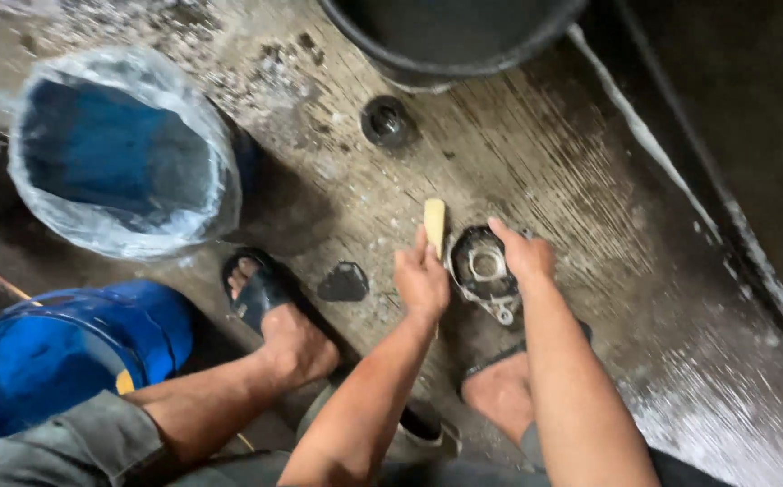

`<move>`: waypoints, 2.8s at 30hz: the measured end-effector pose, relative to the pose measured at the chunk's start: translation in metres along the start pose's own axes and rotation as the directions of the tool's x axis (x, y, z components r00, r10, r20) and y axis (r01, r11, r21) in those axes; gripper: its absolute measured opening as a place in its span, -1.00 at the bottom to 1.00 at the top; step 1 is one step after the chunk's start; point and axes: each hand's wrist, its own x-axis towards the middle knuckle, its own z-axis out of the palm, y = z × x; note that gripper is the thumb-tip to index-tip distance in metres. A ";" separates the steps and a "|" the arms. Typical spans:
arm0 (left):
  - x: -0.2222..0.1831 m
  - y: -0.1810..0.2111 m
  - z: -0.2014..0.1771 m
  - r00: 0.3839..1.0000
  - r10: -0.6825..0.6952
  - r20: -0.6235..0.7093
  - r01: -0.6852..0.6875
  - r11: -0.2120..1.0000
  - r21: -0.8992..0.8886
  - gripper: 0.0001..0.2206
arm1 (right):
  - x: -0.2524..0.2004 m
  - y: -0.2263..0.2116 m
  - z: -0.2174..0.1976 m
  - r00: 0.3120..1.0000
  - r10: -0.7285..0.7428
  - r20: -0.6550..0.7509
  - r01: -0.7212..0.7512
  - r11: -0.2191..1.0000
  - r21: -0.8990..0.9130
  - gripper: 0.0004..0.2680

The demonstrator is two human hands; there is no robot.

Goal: Scrubbing a mechanical part with a brush and rinsing it in a bucket of water to clean it.

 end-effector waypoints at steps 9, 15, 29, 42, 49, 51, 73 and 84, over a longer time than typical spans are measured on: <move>-0.006 -0.014 0.002 0.993 -0.073 -0.094 0.069 0.997 -0.043 -0.60 | -0.052 -0.028 -0.008 0.994 0.105 0.017 -0.106 0.988 0.108 -0.17; -0.075 -0.008 -0.042 0.997 -0.076 0.008 0.077 0.991 -0.108 -0.62 | -0.060 -0.023 0.005 0.988 0.155 -0.008 -0.151 0.972 0.178 -0.28; 0.094 0.074 -0.056 0.716 0.641 0.277 -0.681 0.554 0.478 -0.52 | -0.016 -0.013 0.004 0.995 0.100 -0.027 -0.095 0.986 0.139 -0.28; 0.400 0.242 -0.023 0.874 0.300 0.381 -0.477 0.388 0.789 -0.73 | 0.019 -0.077 -0.012 0.793 -0.609 -0.018 0.506 0.641 0.578 -0.52; 0.182 0.362 -0.128 0.429 0.368 0.825 -0.822 0.537 0.187 -0.61 | -0.011 -0.109 -0.038 0.872 -0.489 -0.013 0.410 0.715 0.566 -0.56; 0.146 0.371 -0.133 0.269 0.011 0.963 0.167 0.984 -0.058 -0.82 | -0.009 -0.121 -0.035 0.859 -0.512 -0.010 0.414 0.684 0.601 -0.59; 0.107 0.408 -0.119 0.388 -0.069 0.919 0.062 0.997 0.048 -0.46 | -0.013 -0.126 -0.061 0.925 -0.369 0.091 0.246 0.763 0.597 -0.52; 0.201 0.376 -0.062 0.946 0.051 0.321 -0.251 0.741 0.623 -0.60 | 0.013 -0.080 -0.032 0.846 -0.518 -0.123 0.491 0.670 0.557 -0.55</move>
